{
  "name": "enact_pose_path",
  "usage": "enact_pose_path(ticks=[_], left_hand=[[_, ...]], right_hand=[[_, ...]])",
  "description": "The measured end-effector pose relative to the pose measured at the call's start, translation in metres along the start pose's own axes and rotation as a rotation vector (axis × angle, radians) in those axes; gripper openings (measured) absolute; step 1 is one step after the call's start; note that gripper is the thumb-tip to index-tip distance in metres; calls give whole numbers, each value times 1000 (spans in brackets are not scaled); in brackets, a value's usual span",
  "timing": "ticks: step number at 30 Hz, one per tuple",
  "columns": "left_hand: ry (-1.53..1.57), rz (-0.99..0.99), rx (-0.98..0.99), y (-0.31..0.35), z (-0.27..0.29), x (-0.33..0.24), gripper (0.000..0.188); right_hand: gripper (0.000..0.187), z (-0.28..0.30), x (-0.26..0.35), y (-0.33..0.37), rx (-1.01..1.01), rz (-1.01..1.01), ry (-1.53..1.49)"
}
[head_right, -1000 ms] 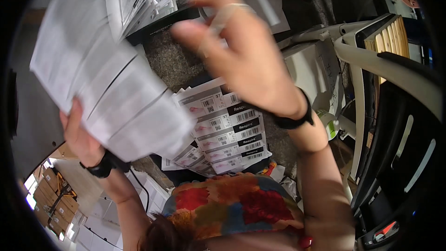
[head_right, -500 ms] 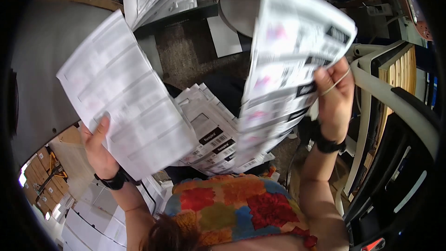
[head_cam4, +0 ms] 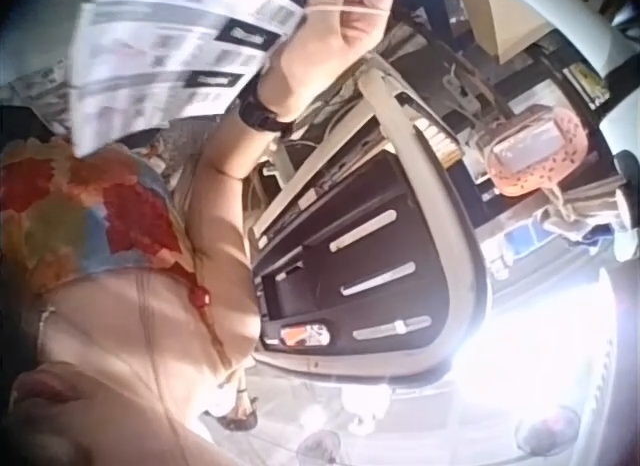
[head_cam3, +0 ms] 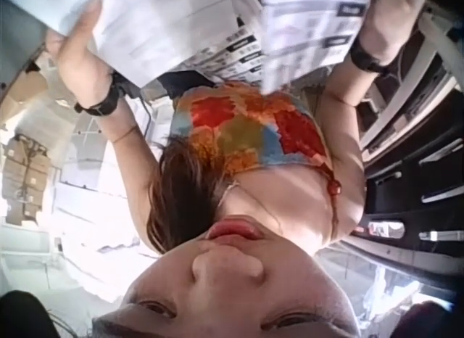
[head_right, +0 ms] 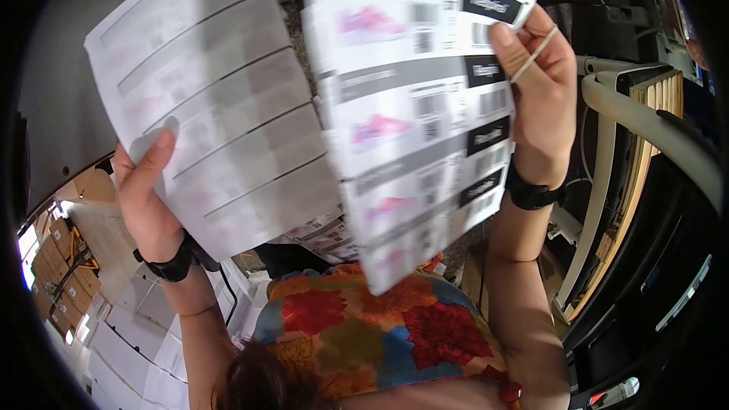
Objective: Checking shoes and attaching corresponding printed labels in a factory setting.
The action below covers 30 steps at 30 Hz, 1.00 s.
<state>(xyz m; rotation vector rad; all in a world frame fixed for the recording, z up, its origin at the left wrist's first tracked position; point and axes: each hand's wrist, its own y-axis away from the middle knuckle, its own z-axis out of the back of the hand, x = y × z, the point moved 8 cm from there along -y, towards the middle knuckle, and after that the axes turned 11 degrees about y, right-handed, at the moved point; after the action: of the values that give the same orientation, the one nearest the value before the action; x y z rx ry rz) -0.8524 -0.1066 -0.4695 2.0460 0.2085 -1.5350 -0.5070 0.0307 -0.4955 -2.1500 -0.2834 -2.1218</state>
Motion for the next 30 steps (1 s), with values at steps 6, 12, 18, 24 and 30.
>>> enact_pose_path(ticks=[6,12,18,24,30], left_hand=[[196,176,179,13,-32,32,36],[-41,146,265,23,-50,28,36],[1,43,35,30,18,2,52],[160,-116,-141,51,80,-15,62],[120,-156,-65,65,101,-4,66]], right_hand=[[11,-80,6,13,102,35,207],[15,-106,22,21,70,226,406],[34,-73,-9,16,204,42,682],[70,-121,-43,75,683,34,650],[82,-133,-59,89,986,-336,373]])
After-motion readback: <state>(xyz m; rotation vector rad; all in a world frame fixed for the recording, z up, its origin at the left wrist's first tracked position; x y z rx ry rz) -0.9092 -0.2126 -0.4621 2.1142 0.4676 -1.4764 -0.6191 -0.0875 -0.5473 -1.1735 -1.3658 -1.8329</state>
